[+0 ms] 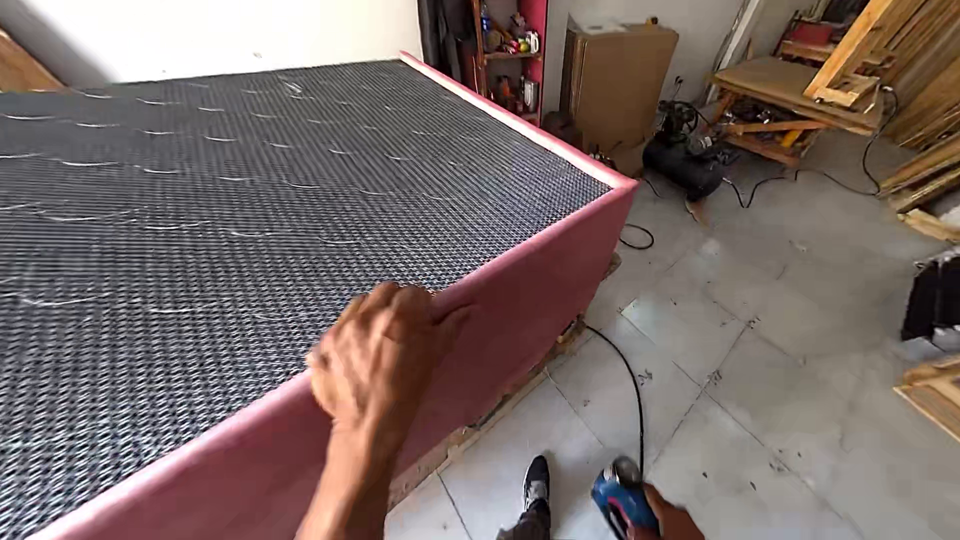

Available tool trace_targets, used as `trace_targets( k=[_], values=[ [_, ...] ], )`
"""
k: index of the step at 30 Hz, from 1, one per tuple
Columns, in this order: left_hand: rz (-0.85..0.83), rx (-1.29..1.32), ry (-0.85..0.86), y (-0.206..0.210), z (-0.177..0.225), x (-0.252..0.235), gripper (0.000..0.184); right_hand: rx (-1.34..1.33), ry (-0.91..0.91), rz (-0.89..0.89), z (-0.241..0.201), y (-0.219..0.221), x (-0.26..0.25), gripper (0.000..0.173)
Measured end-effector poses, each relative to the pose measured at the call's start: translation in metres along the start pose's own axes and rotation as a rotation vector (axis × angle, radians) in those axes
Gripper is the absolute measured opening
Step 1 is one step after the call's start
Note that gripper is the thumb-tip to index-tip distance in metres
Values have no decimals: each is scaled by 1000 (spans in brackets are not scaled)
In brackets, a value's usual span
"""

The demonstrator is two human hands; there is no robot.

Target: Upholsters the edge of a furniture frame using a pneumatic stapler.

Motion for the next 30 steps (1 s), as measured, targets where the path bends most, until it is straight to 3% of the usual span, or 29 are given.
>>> trace_targets(
  k=[2, 8, 10, 12, 13, 15, 16, 17, 18, 19, 20, 22, 25, 28, 30],
  values=[
    [-65, 36, -47, -1, -2, 4, 49, -42, 25, -8, 7, -31, -8, 55],
    [-68, 4, 29, -1, 9, 23, 56, -284, 79, -15, 31, -107, -55, 47],
    [41, -20, 89, -8, 23, 29, 50, -310, 76, -32, 39, -131, -79, 47],
    [151, 98, 213, -2, 54, 56, 30, -300, 23, -42, 36, -167, -103, 49],
    [109, 253, 262, 23, 75, 75, 21, -291, -11, -51, 32, -186, -115, 49],
    [-252, 684, 117, 144, 116, 115, 19, -298, -74, -89, 22, -226, -133, 48],
    [-425, 954, -130, 225, 128, 137, 23, -330, -109, -116, 18, -244, -142, 48],
    [-492, 1237, -499, 305, 133, 157, 26, -393, -144, -149, 13, -262, -152, 49],
    [-439, 1480, -893, 373, 136, 175, 32, -480, -176, -192, 10, -277, -161, 49],
    [-325, 1671, -1175, 423, 140, 181, 39, -584, -198, -244, 8, -289, -167, 47],
    [-175, 1841, -1273, 457, 146, 171, 41, -684, -214, -295, 8, -298, -173, 43],
    [104, 2122, -1194, 498, 159, 136, 29, -868, -224, -403, 20, -307, -178, 38],
    [305, 2277, -1082, 521, 182, 102, 18, -1071, -195, -491, 56, -303, -173, 43],
    [274, 2205, -1132, 524, 210, 97, 25, -1312, -136, -513, 93, -291, -170, 44],
    [212, 2094, -1272, 530, 223, 101, 31, -1481, -99, -553, 108, -281, -173, 41]
  ],
)
Point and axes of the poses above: each hand's wrist, its own x-axis away from the middle knuckle, its own y-axis out of the palm, z = x × y, the point moved 10 cm from there along -x, towards the middle knuckle, and after that the axes turned 4 degrees about -z, right-handed, at the moved point
